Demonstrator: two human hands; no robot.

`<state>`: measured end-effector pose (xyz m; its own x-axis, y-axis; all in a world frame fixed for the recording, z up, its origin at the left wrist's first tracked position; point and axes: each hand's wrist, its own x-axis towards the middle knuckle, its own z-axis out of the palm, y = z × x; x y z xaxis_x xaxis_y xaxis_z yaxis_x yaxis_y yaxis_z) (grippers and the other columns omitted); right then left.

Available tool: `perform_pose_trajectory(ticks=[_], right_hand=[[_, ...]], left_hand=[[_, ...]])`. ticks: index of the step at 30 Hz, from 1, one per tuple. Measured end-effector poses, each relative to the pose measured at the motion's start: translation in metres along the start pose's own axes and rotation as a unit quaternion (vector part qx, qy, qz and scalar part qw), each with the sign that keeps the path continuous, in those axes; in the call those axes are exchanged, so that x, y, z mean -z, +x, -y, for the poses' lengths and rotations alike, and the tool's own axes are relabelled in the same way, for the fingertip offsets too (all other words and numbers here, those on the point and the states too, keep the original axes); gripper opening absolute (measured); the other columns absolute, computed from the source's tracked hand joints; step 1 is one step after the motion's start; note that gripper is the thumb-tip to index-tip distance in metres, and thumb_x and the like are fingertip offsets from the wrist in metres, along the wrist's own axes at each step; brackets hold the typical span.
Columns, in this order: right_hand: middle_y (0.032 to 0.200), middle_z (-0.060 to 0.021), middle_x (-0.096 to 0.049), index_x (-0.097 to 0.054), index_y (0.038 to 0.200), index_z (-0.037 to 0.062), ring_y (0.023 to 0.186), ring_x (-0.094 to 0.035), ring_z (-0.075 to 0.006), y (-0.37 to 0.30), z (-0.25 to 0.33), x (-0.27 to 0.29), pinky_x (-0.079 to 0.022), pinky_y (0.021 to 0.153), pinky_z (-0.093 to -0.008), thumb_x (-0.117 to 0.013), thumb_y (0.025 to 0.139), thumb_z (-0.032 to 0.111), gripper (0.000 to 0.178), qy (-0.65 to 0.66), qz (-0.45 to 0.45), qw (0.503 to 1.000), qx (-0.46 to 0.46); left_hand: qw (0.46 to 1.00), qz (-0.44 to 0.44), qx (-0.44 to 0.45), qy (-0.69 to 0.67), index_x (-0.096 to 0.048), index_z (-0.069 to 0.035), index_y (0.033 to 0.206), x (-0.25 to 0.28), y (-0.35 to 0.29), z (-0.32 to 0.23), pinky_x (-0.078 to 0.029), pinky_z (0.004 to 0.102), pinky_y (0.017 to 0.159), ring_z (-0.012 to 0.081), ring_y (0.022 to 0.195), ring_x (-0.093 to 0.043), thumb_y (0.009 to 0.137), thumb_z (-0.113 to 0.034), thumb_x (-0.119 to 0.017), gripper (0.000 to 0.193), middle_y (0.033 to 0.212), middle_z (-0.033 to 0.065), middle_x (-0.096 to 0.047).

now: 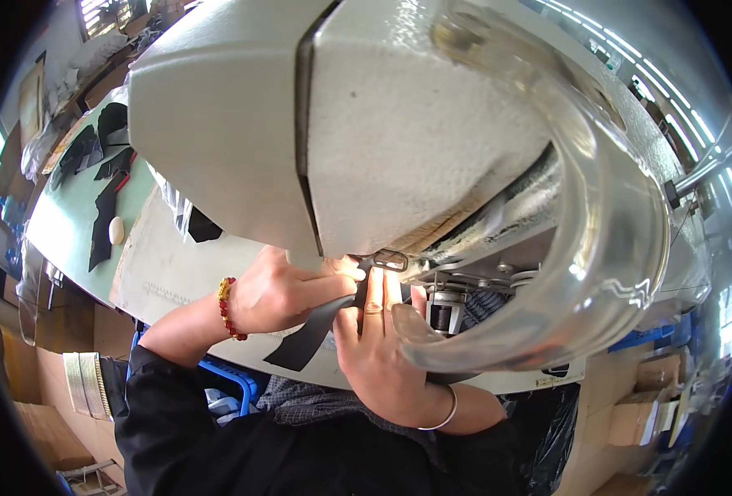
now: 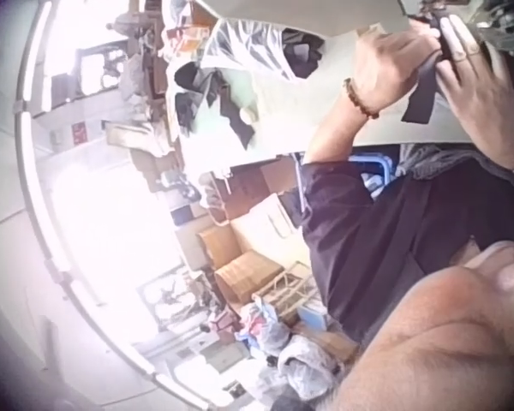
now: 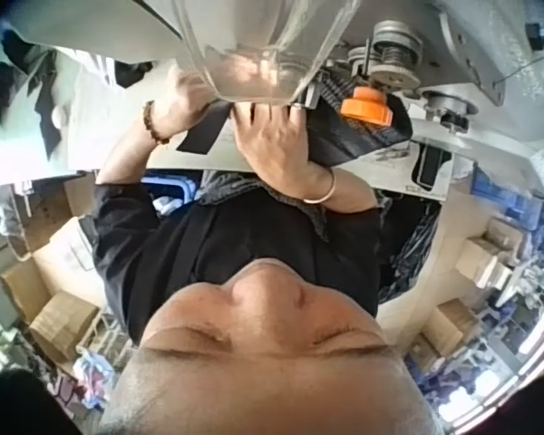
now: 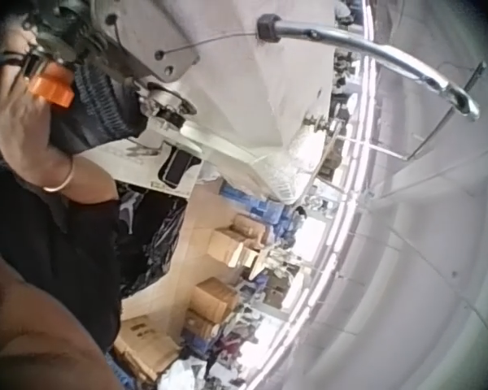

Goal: Sewing together different fabric and synthetic parts of a shoe upper using an industrial sewing machine.

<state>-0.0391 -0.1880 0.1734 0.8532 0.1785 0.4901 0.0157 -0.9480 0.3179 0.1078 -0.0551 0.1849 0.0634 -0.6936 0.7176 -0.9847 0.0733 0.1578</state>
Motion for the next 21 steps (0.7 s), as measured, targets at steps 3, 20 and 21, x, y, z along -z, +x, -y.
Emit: perform_pose_trajectory(ticks=[3, 20, 21], right_hand=[[0.119, -0.0223, -0.066, -0.058, 0.090, 0.0103, 0.108, -0.065, -0.0282, 0.000, -0.001, 0.000, -0.038, 0.106, -0.0552, -0.061, 0.089, 0.022, 0.012, 0.007, 0.014, 1.000, -0.005], [0.118, -0.0210, -0.066, -0.060, 0.092, 0.0064, 0.099, -0.066, -0.0287, 0.006, -0.053, -0.011, -0.053, 0.083, -0.0411, -0.064, 0.081, 0.014, 0.013, -0.121, -0.128, 0.962, 0.206], [0.119, -0.0212, -0.065, -0.061, 0.092, 0.0062, 0.099, -0.065, -0.0287, 0.005, -0.054, -0.011, -0.053, 0.084, -0.0408, -0.064, 0.080, 0.012, 0.014, -0.072, -0.086, 0.974, 0.197]], left_hand=[[1.000, -0.010, -0.014, 0.008, -0.071, -0.004, 0.093, 0.002, 0.003, 0.003, -0.051, 0.0391, 0.066, 0.0307, 0.078, -0.065, 0.062, 0.004, -0.069, 0.032, 0.089, 0.0124, -0.071], [0.993, -0.044, 0.029, 0.107, -0.070, -0.005, 0.094, -0.011, 0.001, -0.015, -0.051, 0.0383, 0.069, 0.0218, 0.083, -0.068, 0.066, -0.008, -0.070, 0.028, 0.094, 0.0031, -0.072], [0.993, -0.047, 0.026, 0.108, -0.070, -0.004, 0.094, -0.012, 0.001, -0.016, -0.051, 0.0375, 0.069, 0.0216, 0.082, -0.068, 0.067, -0.008, -0.070, 0.027, 0.095, 0.0040, -0.072]])
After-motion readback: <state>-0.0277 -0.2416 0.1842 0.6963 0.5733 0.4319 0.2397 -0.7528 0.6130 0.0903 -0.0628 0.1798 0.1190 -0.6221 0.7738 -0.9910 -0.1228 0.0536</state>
